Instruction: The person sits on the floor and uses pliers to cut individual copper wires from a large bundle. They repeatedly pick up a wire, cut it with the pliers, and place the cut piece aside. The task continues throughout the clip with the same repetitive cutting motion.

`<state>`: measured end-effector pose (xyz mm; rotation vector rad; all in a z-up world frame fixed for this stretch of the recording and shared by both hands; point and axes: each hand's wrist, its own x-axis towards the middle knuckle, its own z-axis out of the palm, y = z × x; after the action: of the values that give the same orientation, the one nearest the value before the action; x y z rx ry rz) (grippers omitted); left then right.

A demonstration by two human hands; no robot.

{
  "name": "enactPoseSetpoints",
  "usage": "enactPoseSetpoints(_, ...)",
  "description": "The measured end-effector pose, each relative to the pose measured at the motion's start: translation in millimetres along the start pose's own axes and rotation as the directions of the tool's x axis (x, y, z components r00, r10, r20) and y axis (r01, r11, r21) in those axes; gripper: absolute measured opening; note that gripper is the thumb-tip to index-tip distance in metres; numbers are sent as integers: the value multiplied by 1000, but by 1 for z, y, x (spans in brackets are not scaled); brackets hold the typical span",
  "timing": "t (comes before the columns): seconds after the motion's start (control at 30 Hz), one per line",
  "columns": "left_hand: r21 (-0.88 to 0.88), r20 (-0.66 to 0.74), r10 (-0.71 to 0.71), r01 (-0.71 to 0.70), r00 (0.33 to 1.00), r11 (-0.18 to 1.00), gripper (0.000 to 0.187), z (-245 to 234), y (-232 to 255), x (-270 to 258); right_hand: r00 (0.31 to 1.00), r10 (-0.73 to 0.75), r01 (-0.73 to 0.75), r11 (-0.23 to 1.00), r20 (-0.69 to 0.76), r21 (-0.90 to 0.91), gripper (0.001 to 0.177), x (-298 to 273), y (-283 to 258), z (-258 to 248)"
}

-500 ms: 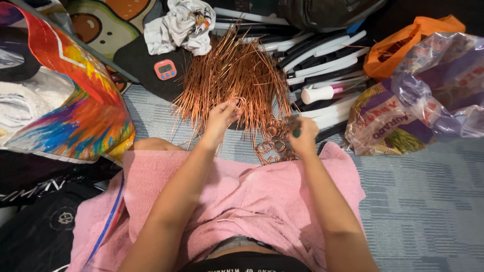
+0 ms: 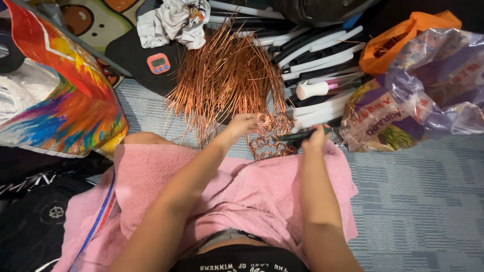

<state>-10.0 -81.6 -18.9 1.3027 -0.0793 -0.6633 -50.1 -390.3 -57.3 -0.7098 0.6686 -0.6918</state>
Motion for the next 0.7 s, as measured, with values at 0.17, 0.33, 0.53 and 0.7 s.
enactPoseSetpoints(0.17, 365, -51, -125, 135, 991, 921, 79, -15, 4, 11, 995, 53, -39, 985, 79, -166, 49, -6, -1, -2)
enactPoseSetpoints(0.33, 607, -53, 209, -135, 977, 783, 57, -118, 26, 15, 974, 182, -185, 983, 132, 9, 34, -3, -7, -1)
enactPoseSetpoints(0.53, 687, -509, 236, 226, 828, 691, 36, -201, 52, -49, 914, 356, -379, 921, 192, 94, 50, -3, -2, 6)
enactPoseSetpoints(0.7, 722, -463, 259, 191, 848, 666, 30, -144, 46, -38, 924, 361, -373, 923, 130, 90, 50, 0, 3, 1)
